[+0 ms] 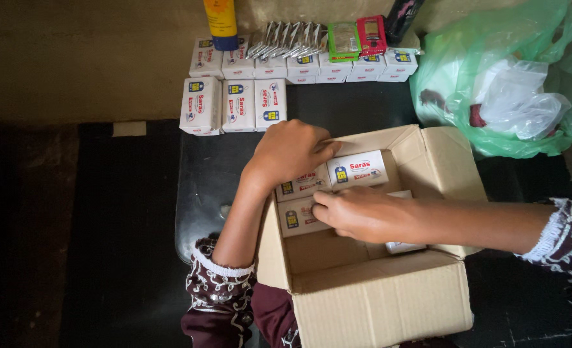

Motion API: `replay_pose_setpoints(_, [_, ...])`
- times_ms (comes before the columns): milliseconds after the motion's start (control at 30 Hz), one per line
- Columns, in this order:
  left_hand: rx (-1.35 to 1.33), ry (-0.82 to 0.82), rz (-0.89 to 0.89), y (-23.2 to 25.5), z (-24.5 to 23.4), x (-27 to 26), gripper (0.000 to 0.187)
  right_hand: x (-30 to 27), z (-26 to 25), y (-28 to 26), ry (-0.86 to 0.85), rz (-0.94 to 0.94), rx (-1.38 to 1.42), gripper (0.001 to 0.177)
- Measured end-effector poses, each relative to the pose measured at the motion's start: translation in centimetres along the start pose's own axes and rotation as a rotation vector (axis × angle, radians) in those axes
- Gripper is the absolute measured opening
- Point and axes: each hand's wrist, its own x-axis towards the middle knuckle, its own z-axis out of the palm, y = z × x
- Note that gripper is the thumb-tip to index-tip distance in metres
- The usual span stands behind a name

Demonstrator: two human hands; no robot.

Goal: The person places small white boxes labeled 'Saras' into a larger cardboard box, arranging them in neat rows. They continue adding boxes until the larger box is filled, then briefly adjust a yellow tube and other items on the table.

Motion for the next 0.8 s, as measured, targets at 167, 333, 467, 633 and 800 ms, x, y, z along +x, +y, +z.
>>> replay_pose_setpoints(167, [0.013, 0.014, 0.011, -0.2, 0.1, 0.0, 0.035, 0.0, -1.0, -0.4, -0.025, 0.012, 0.025, 0.035])
replay_pose_setpoints(333, [0.05, 0.005, 0.038, -0.1, 0.1, 0.1, 0.037, -1.8, -3.7, 0.4, 0.068, -0.044, 0.136, 0.032])
replay_pose_setpoints(467, [0.031, -0.004, 0.014, 0.3, -0.5, -0.1, 0.037, -5.0, -4.8, 1.0, 0.027, 0.11, -0.15, 0.024])
replay_pose_setpoints(633, [0.029, -0.021, -0.001, 0.4, -0.7, -0.1, 0.038, -6.6, -2.6, 1.2, 0.011, 0.071, -0.276, 0.023])
replay_pose_setpoints(800, [0.042, -0.014, 0.004, 0.4, -0.5, 0.0, 0.038, -5.2, -0.7, 1.4, 0.037, -0.087, -0.125, 0.016])
